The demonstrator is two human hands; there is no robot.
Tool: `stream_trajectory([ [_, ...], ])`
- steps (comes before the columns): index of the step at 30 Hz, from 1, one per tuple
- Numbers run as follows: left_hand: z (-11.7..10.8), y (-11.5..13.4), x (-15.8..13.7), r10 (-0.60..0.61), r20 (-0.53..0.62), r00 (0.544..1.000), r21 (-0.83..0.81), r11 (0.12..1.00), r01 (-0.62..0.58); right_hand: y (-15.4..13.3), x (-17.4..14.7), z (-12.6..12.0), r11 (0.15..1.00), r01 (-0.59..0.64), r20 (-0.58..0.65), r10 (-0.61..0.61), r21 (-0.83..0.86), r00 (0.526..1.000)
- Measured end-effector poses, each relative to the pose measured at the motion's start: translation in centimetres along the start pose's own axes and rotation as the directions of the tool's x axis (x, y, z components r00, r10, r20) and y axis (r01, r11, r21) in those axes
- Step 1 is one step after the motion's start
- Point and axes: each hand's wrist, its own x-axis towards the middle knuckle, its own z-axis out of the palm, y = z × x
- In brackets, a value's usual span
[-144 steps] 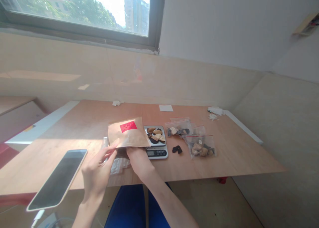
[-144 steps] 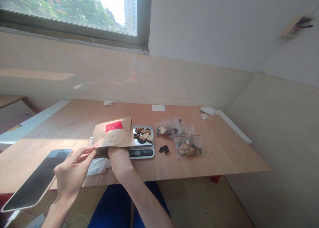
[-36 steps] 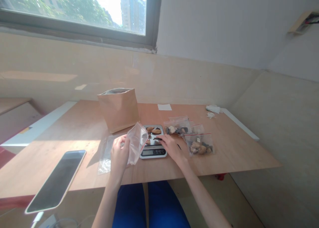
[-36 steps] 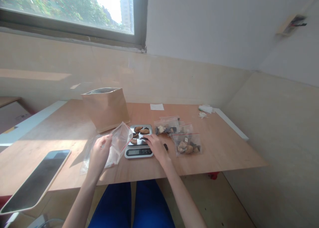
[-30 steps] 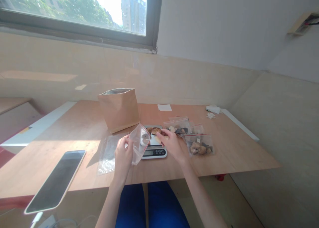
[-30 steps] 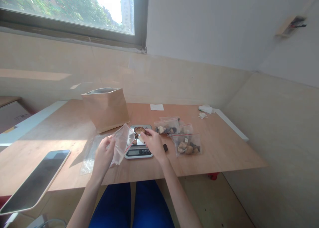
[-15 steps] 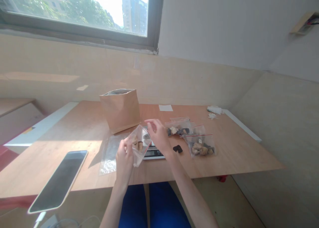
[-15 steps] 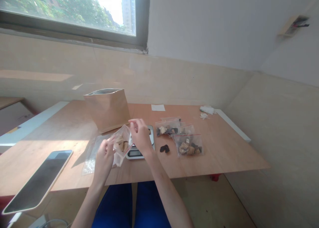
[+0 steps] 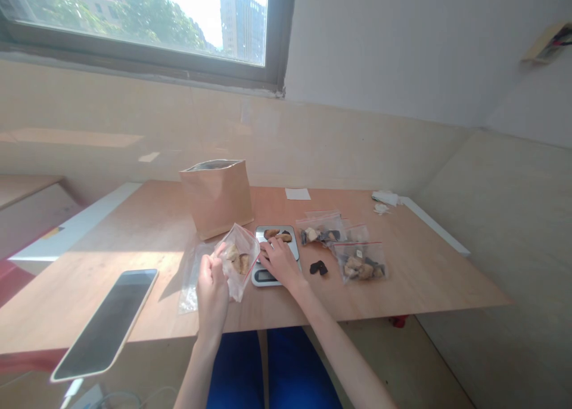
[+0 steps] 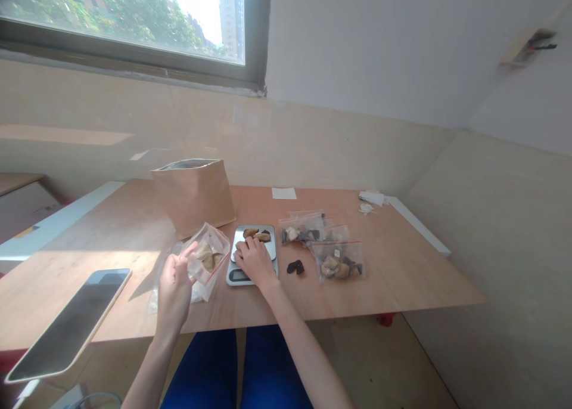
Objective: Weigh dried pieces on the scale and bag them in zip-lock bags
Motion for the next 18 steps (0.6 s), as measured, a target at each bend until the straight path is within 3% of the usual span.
stream_trajectory([
  [3, 0.0, -0.1, 0.0, -0.004, -0.001, 1.0, -0.003, 1.0, 0.004, 0.6, 0.2, -0.1, 1.0, -0.006, 0.017, 0.006, -0.001, 1.0],
  [7, 0.0, -0.5, 0.1, -0.01, -0.016, 1.0, 0.012, 1.0, 0.01, 1.1, 0.1, -0.4, 0.96, -0.069, -0.043, 0.084, 0.27, 0.996],
  [10, 0.1, -0.8, 0.1, 0.014, -0.039, 0.999, 0.019, 1.0, -0.013, 0.6, 0.0, -1.4, 0.869, -0.147, -0.115, 0.226, 0.472, 0.967],
  [14, 0.6, -0.8, 0.1, 0.038, -0.052, 0.998, 0.045, 0.998, -0.036, -1.7, 0.5, -4.2, 0.667, -0.186, -0.168, 0.43, 0.722, 0.887],
  [16, 0.7, -0.6, 0.1, 0.029, -0.043, 0.999, 0.078, 0.997, -0.025, -3.2, 0.9, -5.8, 0.626, -0.157, -0.148, 0.407, 0.763, 0.901],
  [18, 0.8, -0.5, 0.0, 0.016, -0.029, 0.999, 0.094, 0.996, -0.013, -4.5, 1.1, -7.1, 0.663, -0.11, -0.11, 0.281, 0.741, 0.953],
])
